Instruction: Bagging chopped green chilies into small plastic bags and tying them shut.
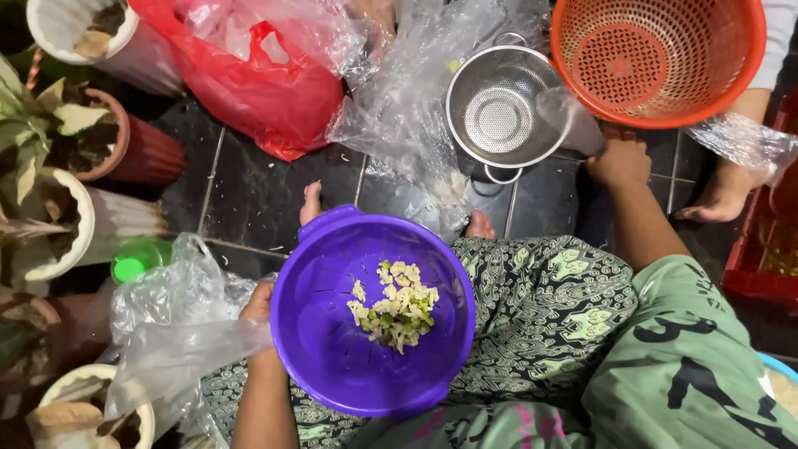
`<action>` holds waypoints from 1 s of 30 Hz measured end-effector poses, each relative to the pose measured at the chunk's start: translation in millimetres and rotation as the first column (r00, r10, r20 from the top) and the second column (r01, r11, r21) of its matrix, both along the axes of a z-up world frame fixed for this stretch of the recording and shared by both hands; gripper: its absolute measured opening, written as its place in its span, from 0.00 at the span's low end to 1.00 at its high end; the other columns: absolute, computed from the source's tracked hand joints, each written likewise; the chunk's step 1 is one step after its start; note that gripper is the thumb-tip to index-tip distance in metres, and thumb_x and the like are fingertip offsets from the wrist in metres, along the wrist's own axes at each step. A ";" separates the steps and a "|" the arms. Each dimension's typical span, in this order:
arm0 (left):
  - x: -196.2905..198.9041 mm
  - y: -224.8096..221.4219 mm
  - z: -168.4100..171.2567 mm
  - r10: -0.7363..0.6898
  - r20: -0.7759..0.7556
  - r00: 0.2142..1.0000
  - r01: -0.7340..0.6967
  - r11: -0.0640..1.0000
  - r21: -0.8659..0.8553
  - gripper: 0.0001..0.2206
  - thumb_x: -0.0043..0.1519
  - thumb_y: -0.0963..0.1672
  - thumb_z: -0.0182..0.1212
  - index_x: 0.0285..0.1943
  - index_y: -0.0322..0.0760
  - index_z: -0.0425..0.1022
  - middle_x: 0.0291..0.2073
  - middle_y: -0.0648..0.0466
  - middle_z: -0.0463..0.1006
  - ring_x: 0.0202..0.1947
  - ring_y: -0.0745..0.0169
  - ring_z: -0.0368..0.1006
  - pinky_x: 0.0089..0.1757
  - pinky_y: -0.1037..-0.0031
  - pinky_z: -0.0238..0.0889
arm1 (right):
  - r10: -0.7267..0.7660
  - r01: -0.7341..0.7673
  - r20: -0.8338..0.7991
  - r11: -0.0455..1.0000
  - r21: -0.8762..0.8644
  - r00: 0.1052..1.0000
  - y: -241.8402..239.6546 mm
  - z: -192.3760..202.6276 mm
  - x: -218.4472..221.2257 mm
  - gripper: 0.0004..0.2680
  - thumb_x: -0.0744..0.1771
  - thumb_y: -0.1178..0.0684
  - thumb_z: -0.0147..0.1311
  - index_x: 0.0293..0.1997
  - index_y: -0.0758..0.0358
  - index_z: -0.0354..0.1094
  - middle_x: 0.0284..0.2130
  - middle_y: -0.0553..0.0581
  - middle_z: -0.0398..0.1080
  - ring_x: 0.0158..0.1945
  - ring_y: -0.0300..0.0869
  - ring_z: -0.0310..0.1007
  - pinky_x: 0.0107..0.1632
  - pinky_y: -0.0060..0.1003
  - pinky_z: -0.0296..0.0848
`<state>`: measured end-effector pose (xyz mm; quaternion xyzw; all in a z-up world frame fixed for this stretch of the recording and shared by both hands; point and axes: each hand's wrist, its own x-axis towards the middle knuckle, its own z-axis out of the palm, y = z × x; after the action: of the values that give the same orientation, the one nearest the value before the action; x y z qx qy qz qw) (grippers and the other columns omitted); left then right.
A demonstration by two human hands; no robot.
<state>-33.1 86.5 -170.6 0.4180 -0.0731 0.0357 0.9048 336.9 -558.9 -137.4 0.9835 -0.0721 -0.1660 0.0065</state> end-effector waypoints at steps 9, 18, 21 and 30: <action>10.2 -4.5 11.3 -0.109 0.078 0.991 0.114 0.992 -0.062 0.09 0.65 0.39 0.54 0.51 0.28 0.73 0.43 0.44 0.78 0.41 0.56 0.75 0.46 0.68 0.70 | -0.282 0.312 -0.165 0.631 0.710 0.945 -33.7 -3.7 -57.6 0.13 0.66 0.50 0.57 0.54 0.63 0.75 0.41 0.65 0.76 0.43 0.55 0.74 0.43 0.48 0.73; -6.1 42.4 -95.8 -0.207 0.051 0.977 0.193 0.962 0.195 0.23 0.53 0.27 0.58 0.54 0.37 0.66 0.46 0.44 0.73 0.43 0.62 0.71 0.45 0.72 0.70 | 0.013 0.241 -0.243 0.106 0.965 0.970 17.6 115.2 -51.4 0.11 0.64 0.55 0.51 0.50 0.63 0.69 0.39 0.55 0.73 0.38 0.45 0.75 0.40 0.38 0.77; -7.4 45.9 -126.8 -0.215 0.108 0.971 0.170 0.932 0.320 0.26 0.55 0.28 0.59 0.54 0.47 0.65 0.48 0.48 0.73 0.44 0.69 0.69 0.49 0.76 0.67 | -0.098 0.148 -0.160 -0.126 0.981 0.982 103.1 172.6 -30.6 0.11 0.65 0.52 0.54 0.50 0.63 0.70 0.42 0.54 0.74 0.42 0.42 0.76 0.44 0.37 0.76; -11.9 39.9 -86.8 0.140 -0.285 0.948 0.147 0.602 0.785 0.26 0.44 0.36 0.79 0.46 0.39 0.66 0.39 0.52 0.78 0.36 0.70 0.73 0.36 0.79 0.71 | -0.373 0.401 -0.396 -0.068 0.914 0.839 292.8 145.7 53.9 0.07 0.64 0.50 0.54 0.43 0.54 0.64 0.23 0.50 0.63 0.24 0.43 0.72 0.18 0.36 0.57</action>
<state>-44.9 126.4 -257.4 0.7773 0.0641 -0.0704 0.6219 390.8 -266.1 8.2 0.6537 -0.2162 -0.1737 -0.7041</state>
